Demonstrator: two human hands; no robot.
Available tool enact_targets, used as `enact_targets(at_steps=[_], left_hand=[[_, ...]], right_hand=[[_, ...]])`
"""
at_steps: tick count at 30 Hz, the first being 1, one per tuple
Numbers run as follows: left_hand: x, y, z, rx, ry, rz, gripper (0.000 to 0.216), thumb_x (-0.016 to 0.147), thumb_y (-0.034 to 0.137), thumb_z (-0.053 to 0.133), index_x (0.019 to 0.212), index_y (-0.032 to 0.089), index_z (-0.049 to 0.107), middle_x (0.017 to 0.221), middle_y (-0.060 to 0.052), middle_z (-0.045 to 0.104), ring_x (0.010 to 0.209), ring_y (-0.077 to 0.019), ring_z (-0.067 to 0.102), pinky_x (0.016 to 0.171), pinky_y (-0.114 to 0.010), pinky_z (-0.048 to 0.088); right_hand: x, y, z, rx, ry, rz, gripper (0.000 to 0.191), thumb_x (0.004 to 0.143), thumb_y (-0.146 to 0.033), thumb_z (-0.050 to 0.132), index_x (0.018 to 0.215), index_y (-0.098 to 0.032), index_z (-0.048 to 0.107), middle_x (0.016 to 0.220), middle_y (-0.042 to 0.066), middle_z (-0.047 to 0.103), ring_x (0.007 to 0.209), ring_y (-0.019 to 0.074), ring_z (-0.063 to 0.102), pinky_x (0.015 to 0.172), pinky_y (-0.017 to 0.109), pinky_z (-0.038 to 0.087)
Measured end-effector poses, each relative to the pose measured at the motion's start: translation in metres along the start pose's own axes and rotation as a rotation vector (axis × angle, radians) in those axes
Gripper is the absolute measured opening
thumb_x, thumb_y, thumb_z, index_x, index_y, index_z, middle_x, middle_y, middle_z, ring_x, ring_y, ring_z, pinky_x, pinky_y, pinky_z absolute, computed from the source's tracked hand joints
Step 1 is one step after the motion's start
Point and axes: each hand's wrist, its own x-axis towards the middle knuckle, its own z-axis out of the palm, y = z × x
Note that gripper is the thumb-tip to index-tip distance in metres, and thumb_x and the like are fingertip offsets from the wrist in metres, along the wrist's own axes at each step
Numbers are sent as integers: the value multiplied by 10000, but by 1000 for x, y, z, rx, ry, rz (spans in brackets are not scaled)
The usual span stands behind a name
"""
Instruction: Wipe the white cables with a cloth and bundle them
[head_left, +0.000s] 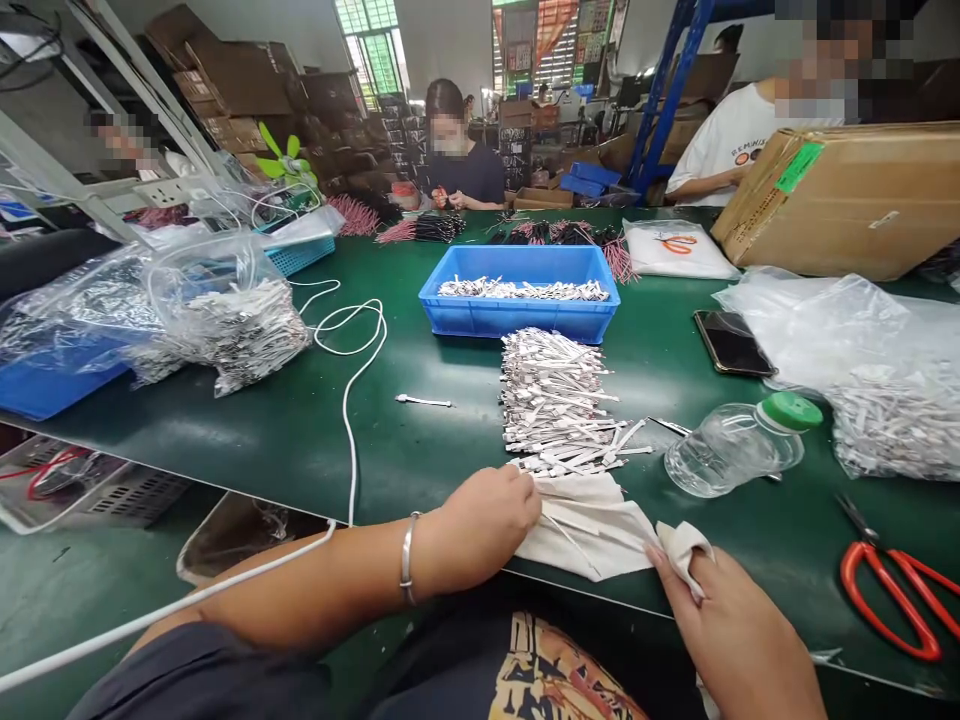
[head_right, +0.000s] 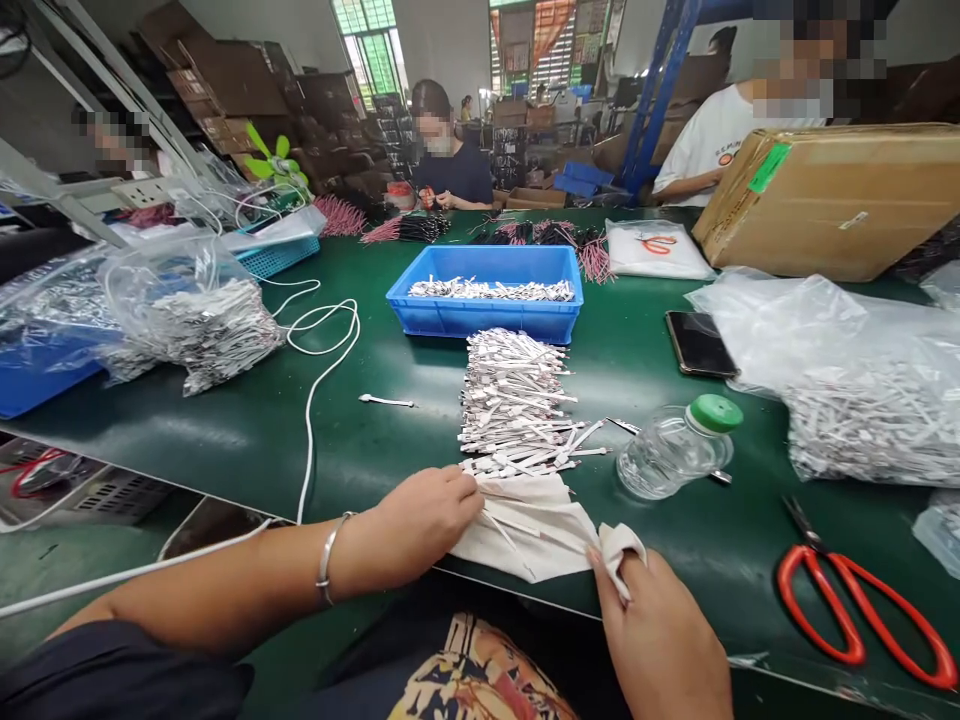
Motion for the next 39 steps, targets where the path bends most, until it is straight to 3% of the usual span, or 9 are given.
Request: enact_targets(at_steps=[3, 7, 12, 14, 17, 20, 24, 32, 39], left_hand=[[-13, -27, -9, 56, 96, -235, 132, 821, 90, 467, 796, 169, 569, 834, -66, 577, 774, -200, 510, 674, -309, 418], [-35, -89, -7, 224, 161, -584, 223, 862, 157, 407, 882, 163, 629, 868, -87, 601, 860, -237, 552, 725, -326, 425], [-45, -139, 10, 242, 148, -671, 253, 838, 189, 429, 903, 130, 667, 853, -111, 632, 823, -265, 583, 707, -345, 442], [-34, -132, 7, 233, 195, -656, 264, 854, 221, 434, 954, 124, 658, 888, -115, 634, 847, -264, 579, 750, -354, 443], [2, -91, -5, 90, 311, -489, 262, 897, 255, 413, 963, 159, 649, 936, -88, 632, 907, -227, 568, 826, -329, 433], [49, -38, -17, -39, 208, -238, 270, 913, 226, 390, 891, 168, 653, 891, -72, 628, 876, -197, 574, 776, -294, 452], [100, 7, -17, -25, 129, -125, 230, 881, 227, 450, 812, 149, 656, 833, -87, 634, 820, -209, 599, 717, -300, 472], [136, 23, -13, 53, -37, -145, 187, 804, 57, 491, 781, 74, 676, 775, -148, 657, 758, -230, 647, 665, -324, 509], [139, 33, -19, 35, -118, -185, 196, 886, 289, 558, 938, 108, 614, 936, -55, 640, 854, -162, 620, 764, -352, 523]], right_hand=[[-1, -1, 1, -8, 33, -21, 413, 922, -549, 308, 817, -270, 595, 766, 30, 581, 683, 206, 583, 514, 270, 361], [0, -2, 1, -13, 80, -21, 377, 920, -538, 339, 842, -270, 593, 785, 22, 582, 688, 204, 579, 519, 271, 336], [0, -7, -2, 5, 122, -33, 366, 934, -499, 354, 794, -246, 578, 740, 18, 561, 653, 185, 554, 524, 271, 301], [0, -9, -3, 7, 143, -42, 356, 934, -489, 366, 799, -239, 581, 729, 17, 555, 640, 179, 545, 522, 271, 288], [0, -10, -4, 12, 159, -42, 334, 931, -471, 391, 797, -232, 581, 728, 16, 554, 647, 175, 541, 528, 270, 278], [1, -9, -3, 19, 172, -36, 305, 932, -439, 408, 800, -225, 581, 737, 17, 559, 660, 173, 540, 543, 270, 279], [1, -8, -2, 29, 179, -41, 286, 931, -427, 424, 816, -217, 581, 748, 20, 561, 672, 173, 536, 558, 272, 277], [1, -6, -4, 66, 195, -56, 258, 934, -380, 436, 827, -208, 595, 769, 27, 566, 718, 175, 538, 605, 271, 297], [-1, -7, -6, 56, 211, -55, 264, 936, -373, 430, 839, -203, 607, 765, 31, 566, 715, 170, 538, 599, 266, 304]])
